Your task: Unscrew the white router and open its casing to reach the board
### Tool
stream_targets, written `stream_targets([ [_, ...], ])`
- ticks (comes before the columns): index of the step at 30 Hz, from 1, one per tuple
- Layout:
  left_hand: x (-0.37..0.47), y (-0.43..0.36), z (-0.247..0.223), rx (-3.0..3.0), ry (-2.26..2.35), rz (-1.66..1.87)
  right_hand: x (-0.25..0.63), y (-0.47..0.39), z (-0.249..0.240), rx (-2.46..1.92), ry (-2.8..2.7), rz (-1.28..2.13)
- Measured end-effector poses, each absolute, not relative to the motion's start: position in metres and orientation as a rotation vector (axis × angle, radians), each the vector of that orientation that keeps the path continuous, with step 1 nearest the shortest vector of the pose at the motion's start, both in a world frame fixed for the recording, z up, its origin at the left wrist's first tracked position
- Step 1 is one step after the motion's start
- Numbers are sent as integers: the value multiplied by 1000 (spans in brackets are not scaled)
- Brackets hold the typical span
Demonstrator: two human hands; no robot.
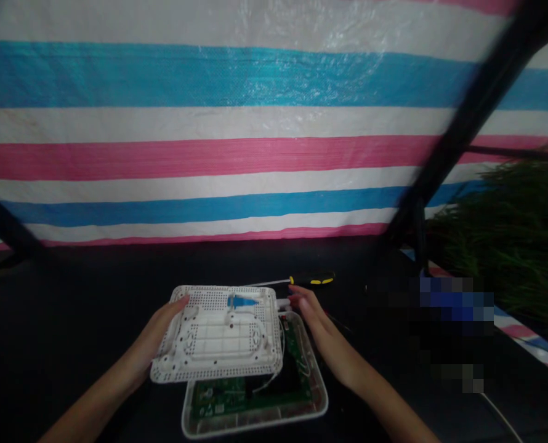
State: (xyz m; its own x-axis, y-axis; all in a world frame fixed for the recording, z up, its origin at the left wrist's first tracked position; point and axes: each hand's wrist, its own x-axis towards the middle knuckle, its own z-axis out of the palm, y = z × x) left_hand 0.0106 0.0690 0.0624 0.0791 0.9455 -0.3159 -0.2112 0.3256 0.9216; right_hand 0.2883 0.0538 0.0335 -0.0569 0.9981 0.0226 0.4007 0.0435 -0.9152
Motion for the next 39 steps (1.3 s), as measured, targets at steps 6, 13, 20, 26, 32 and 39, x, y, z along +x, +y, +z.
stream_targets([
  [6, 10, 68, 63, 921, 1189, 1075, 258, 54, 77, -1356, -2211, 202],
  [13, 4, 67, 56, 910, 1196, 1077, 237, 67, 70, -1279, -2334, 156],
  [20, 11, 72, 49, 876, 1196, 1059, 243, 65, 62, -1201, -2370, 82],
  [26, 6, 71, 52, 897, 1180, 1045, 241, 61, 63, -1142, -2344, -182],
  [32, 5, 75, 50, 950, 1159, 1039, 234, 52, 54, -1136, -2270, -514],
  [39, 5, 74, 52, 1036, 1122, 1095, 229, 56, 55, -1084, -2247, -727],
])
